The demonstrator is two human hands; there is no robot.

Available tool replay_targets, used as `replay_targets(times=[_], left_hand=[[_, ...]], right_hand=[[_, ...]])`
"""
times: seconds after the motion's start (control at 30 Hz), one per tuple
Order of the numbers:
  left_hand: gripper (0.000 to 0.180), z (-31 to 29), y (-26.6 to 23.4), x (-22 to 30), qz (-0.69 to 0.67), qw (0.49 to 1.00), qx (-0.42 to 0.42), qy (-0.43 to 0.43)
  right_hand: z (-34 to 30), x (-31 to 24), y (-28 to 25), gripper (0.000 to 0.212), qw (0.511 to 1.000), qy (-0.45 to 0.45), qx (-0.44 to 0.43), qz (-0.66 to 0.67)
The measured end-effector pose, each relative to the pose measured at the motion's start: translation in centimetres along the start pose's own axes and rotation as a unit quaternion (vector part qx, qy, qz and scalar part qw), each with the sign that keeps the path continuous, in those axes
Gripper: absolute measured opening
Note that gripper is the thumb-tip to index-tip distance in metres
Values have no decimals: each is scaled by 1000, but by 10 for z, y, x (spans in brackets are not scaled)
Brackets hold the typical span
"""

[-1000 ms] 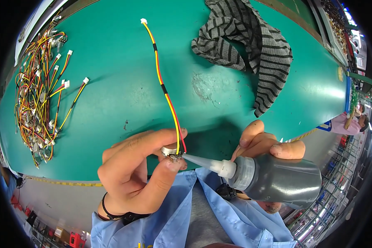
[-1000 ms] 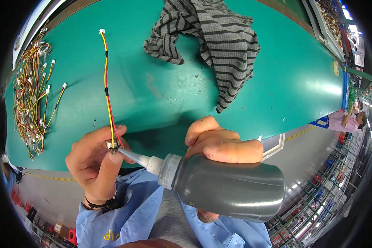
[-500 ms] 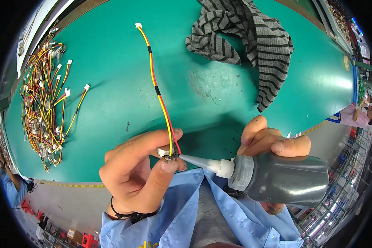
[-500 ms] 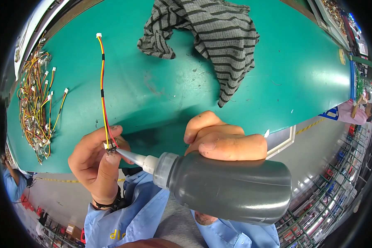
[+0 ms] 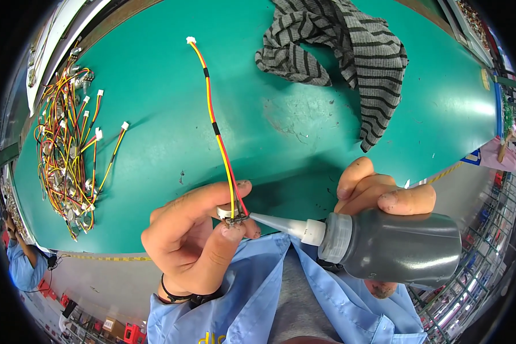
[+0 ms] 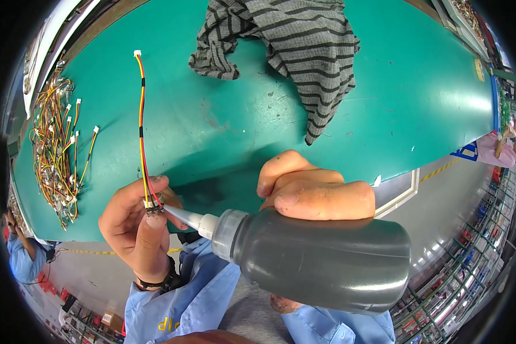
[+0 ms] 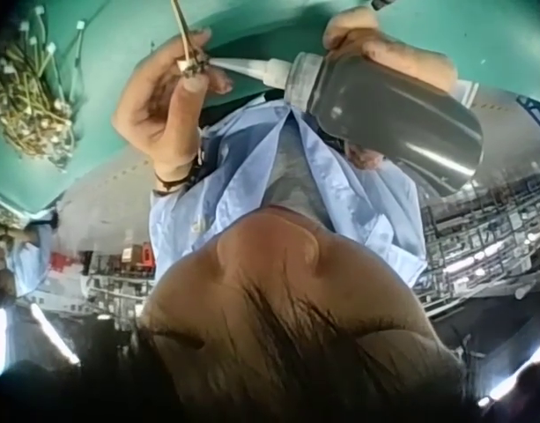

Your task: The person picks up a wire assembly from a pile, applies liquid from a squeeze bottle to the component at the end of the wires, and places it onto a white board, repeating the process for several more assemblies.

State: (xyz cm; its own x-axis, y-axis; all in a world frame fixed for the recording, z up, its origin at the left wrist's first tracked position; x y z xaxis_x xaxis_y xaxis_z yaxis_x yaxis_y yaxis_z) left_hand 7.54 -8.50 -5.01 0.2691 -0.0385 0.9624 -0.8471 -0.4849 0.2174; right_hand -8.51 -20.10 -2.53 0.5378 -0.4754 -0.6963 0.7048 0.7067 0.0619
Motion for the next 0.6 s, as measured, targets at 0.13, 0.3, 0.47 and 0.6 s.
replay_targets(times=[0.13, 0.3, 0.47, 0.6], left_hand=[[28, -2, 1, 2, -20, 1000, 12, -9], [28, 0, -1, 2, -68, 997, -35, 12], [31, 2, -2, 1, -98, 994, -46, 8], [34, 4, -2, 0, -132, 990, -49, -6]], right_hand=[[-4, -2, 4, 70, 997, 10, 78, -6], [4, 1, -6, 70, 994, 5, 108, 3], [-13, 12, -34, 81, 943, 13, 322, 83], [-14, 25, -44, 89, 897, 93, 368, 225]])
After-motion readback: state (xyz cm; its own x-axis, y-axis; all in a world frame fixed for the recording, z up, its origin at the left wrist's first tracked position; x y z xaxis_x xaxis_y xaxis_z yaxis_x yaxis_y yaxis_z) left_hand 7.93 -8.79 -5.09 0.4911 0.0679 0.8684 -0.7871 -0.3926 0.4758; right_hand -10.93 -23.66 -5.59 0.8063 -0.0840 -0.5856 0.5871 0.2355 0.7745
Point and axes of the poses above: each hand's wrist, its own z-axis towards the middle knuckle, its own y-axis out of the palm, x = y × z, the point moved 7 cm from there along z, towards the middle knuckle, and after that the axes turned 11 degrees about -y, right-handed, at the moved point
